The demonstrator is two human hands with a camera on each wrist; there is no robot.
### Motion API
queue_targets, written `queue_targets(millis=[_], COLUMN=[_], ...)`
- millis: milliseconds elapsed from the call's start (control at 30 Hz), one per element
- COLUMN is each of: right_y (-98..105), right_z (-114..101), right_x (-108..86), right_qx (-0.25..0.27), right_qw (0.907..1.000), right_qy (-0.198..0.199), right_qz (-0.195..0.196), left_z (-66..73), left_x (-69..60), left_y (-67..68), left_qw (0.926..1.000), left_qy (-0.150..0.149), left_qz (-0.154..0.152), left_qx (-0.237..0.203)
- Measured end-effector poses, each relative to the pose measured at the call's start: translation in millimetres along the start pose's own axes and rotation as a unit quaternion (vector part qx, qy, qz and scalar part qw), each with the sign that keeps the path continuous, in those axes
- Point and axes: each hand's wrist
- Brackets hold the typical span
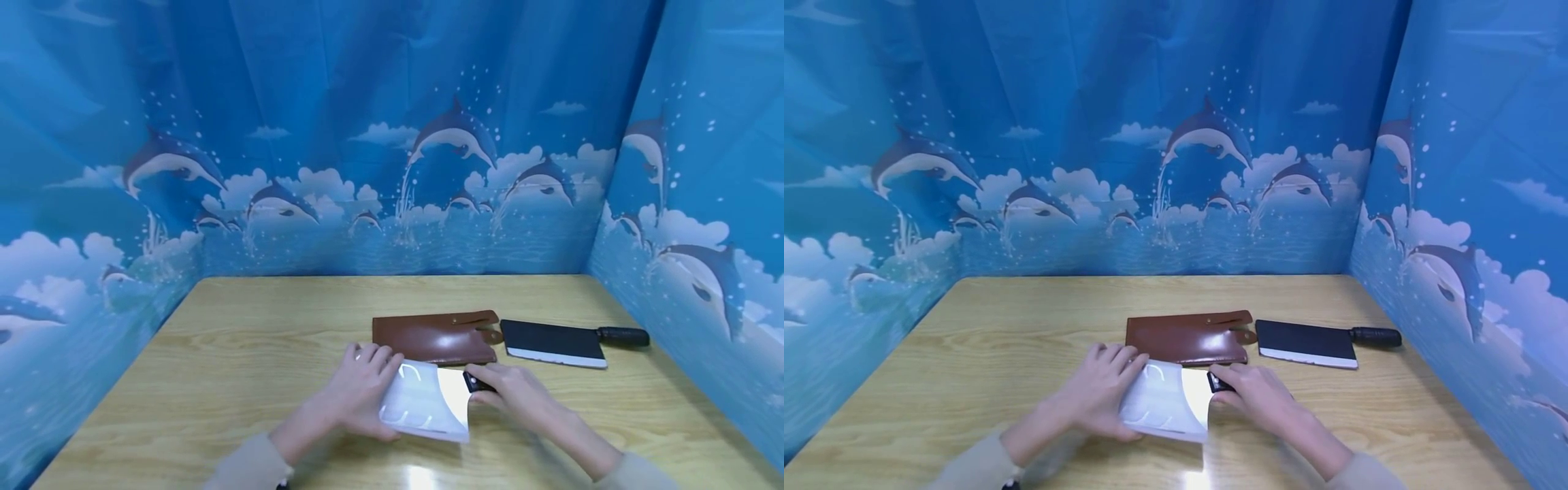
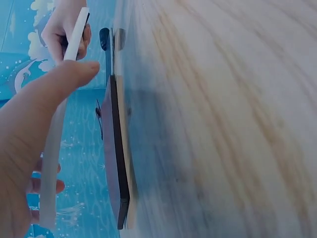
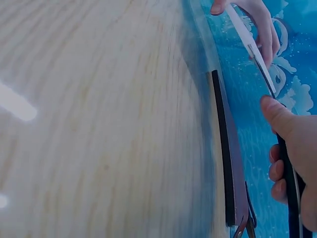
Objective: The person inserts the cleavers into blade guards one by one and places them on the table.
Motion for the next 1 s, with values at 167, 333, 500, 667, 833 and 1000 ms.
queue_targets(millis=[167, 333, 500, 667, 833, 1000], right_y=[-3, -2, -1, -2, 1, 5], right_z=[7, 12, 21, 31, 37, 44], right_x=[4.8, 7.1, 5.6, -3.7, -14.0, -20.2], right_qx=[0.008, 0.011, 0.010, 0.017, 0.035, 0.041], right_qw=[0.9996, 0.9996, 0.9996, 0.9997, 0.9975, 0.9938], right_qy=[0.023, 0.023, 0.022, 0.004, -0.032, -0.057], right_qz=[0.012, -0.014, -0.013, -0.017, -0.052, -0.087], left_z=[2.0, 5.3, 12.0, 16.5, 22.3, 25.3], left_x=[0.3, 0.8, 4.0, 5.6, 8.5, 19.1], left_y=[-2.7, -5.2, -6.9, -6.6, -8.3, -12.6], left_qw=[0.9999, 0.9993, 0.9984, 0.9982, 0.9970, 0.9956], left_qy=[0.016, 0.037, 0.043, 0.014, -0.024, -0.045], left_qz=[0.003, -0.010, -0.035, -0.057, -0.071, -0.068], left_qx=[0.002, 0.001, 0.007, 0.005, 0.019, 0.045])
Point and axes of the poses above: each hand's wrist, its own x-axis towards the middle knuckle, its own y-axis out of the back of the hand, z = x × y, and after that the axes turned 4 degrees about -z, right-handed
